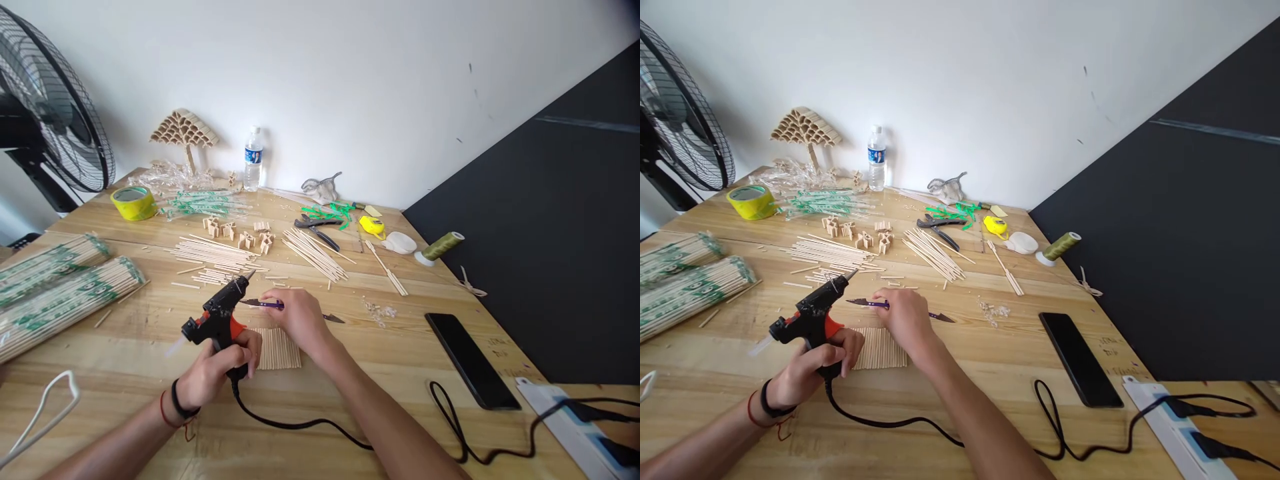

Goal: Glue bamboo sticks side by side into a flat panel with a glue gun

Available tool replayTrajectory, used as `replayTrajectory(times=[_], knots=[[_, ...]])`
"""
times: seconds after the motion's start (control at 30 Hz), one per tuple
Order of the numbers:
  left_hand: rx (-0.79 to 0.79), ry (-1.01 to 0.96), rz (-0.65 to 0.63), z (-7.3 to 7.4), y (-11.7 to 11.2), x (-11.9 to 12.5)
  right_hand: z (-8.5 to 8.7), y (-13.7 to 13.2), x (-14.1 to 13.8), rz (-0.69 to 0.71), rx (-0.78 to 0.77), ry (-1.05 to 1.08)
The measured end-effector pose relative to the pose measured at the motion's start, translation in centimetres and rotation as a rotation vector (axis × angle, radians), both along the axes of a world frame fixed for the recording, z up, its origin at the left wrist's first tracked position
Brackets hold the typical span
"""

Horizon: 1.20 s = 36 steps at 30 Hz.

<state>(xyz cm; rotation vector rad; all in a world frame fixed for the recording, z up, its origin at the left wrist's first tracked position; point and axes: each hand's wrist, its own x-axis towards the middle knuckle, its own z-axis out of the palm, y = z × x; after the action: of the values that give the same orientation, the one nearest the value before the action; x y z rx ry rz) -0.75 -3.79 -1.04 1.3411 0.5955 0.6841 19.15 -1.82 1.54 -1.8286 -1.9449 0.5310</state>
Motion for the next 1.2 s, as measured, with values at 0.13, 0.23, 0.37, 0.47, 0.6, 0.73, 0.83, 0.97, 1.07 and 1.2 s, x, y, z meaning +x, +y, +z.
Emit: replayTrajectory(times=[0.13, 0.23, 0.37, 0.47, 0.6, 0.73, 0.83, 0.97, 1.07, 1.2], knots=[[-0.001, -0.032, 0.046, 0.4, 0.2, -0.1, -0.9, 1.2, -0.5, -0.013, -0.032, -0.041], [-0.01, -0.077, 0.099, 1.0, 0.5, -0.1, -1.1, 0.9, 0.6, -0.05, -0.027, -0.042], [-0.017, -0.081, 0.174, 1.4, 0.8, 0.0, -0.7, -0.2, 2.9, -0.111, -0.024, -0.021], [0.0, -0.011, 0.206, 1.5, 0.9, 0.1, -0.6, -0.6, 4.2, -0.14, -0.022, -0.016], [0.03, 0.065, 0.236, 1.5, 1.0, 0.2, -1.1, -0.6, 4.6, -0.129, -0.017, -0.013], [0.056, 0.09, 0.235, 1.0, 1.2, 0.0, -1.4, -0.4, 4.5, -0.108, -0.016, 0.023], [0.037, 0.123, 0.247, 0.6, 1.4, -0.1, -0.4, -1.1, 4.7, -0.11, -0.024, 0.067], [0.02, 0.245, 0.204, 1.0, 1.3, 0.1, 2.1, -3.6, 5.2, -0.046, -0.018, 0.266], [0.036, 0.323, 0.112, 1.8, 0.7, 0.6, 3.4, -5.7, 4.7, 0.014, -0.027, 0.439], [0.078, 0.405, 0.068, 2.3, 0.1, 1.0, 3.5, -7.1, 3.6, 0.045, 0.006, 0.39]])
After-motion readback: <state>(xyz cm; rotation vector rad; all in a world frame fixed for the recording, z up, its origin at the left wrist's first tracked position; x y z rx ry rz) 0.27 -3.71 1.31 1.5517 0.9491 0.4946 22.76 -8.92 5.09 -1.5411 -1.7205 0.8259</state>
